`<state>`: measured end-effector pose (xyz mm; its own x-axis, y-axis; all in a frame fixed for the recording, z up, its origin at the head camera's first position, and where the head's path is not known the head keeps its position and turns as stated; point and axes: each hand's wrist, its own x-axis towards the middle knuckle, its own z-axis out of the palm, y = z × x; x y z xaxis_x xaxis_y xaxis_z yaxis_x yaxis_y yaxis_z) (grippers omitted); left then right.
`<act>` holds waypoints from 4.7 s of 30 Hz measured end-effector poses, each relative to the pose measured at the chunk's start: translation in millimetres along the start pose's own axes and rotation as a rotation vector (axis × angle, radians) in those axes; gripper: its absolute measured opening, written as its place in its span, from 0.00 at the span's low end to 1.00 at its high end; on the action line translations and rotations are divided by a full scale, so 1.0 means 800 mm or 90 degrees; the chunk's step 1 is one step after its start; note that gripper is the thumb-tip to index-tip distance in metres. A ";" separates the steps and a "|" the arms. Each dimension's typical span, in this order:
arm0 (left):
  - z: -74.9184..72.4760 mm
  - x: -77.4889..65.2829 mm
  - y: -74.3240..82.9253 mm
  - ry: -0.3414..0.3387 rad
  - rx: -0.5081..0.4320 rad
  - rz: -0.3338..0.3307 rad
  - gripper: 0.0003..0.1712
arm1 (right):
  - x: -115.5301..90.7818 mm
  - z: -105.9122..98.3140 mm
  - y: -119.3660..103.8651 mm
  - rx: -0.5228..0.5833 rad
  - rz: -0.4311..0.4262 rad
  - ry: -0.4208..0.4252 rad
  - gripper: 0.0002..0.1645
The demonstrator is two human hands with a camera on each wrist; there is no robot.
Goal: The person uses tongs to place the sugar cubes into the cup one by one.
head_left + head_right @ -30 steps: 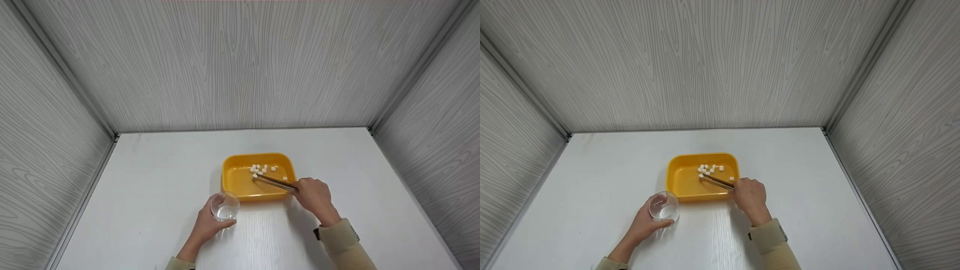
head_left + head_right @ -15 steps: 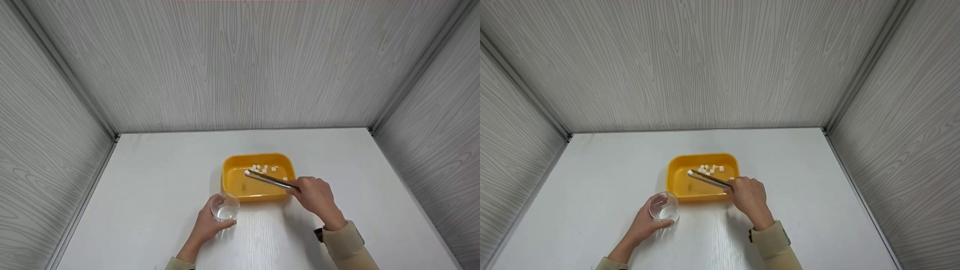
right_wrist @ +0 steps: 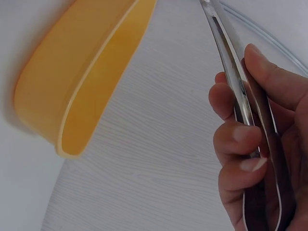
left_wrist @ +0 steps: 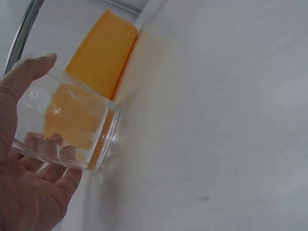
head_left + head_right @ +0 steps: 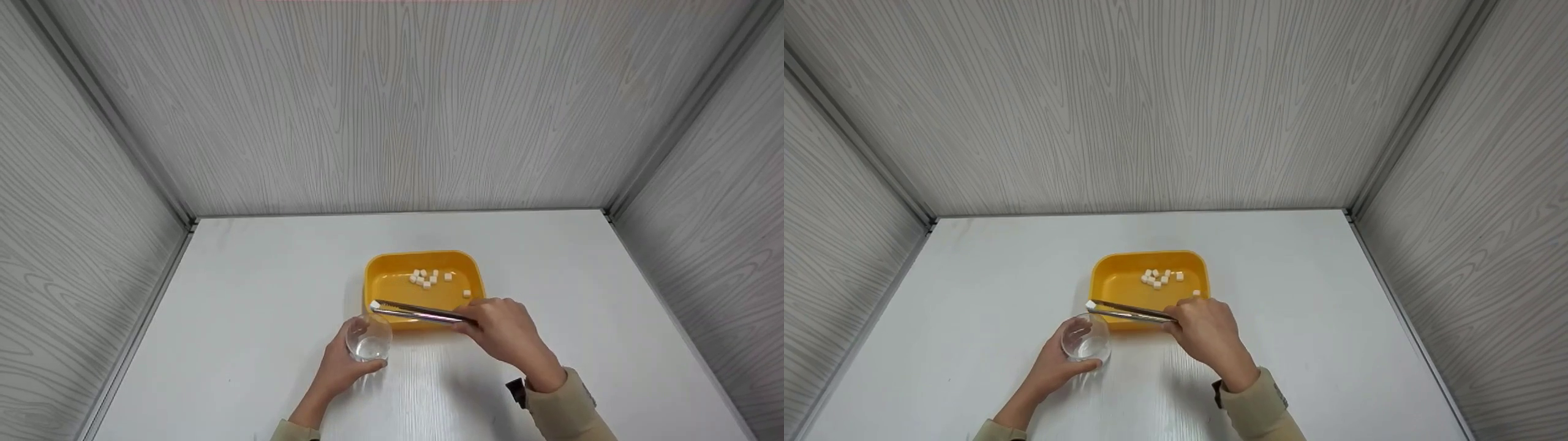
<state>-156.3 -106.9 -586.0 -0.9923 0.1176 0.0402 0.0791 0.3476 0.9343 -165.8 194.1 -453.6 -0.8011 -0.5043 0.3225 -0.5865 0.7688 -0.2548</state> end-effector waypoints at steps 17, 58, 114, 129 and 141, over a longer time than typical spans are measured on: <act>0.001 0.001 0.001 -0.004 0.010 -0.022 0.54 | -0.002 0.004 -0.001 0.005 0.019 -0.030 0.14; -0.007 0.002 -0.001 -0.025 -0.003 0.005 0.50 | 0.011 0.040 0.087 -0.123 0.218 -0.064 0.21; -0.005 0.002 -0.002 -0.028 0.006 0.007 0.51 | 0.018 0.040 0.092 -0.144 0.213 -0.090 0.21; -0.006 0.000 -0.002 -0.024 0.010 -0.004 0.51 | 0.016 0.044 0.095 -0.126 0.217 -0.098 0.18; -0.007 0.001 -0.001 -0.026 0.005 0.010 0.51 | 0.013 0.033 0.086 -0.096 0.188 -0.086 0.16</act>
<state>-157.9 -112.2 -585.0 -0.9861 0.1613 0.0402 0.0957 0.3532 0.9306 -218.0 231.3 -491.9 -0.9480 -0.2913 0.1285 -0.3110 0.9337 -0.1776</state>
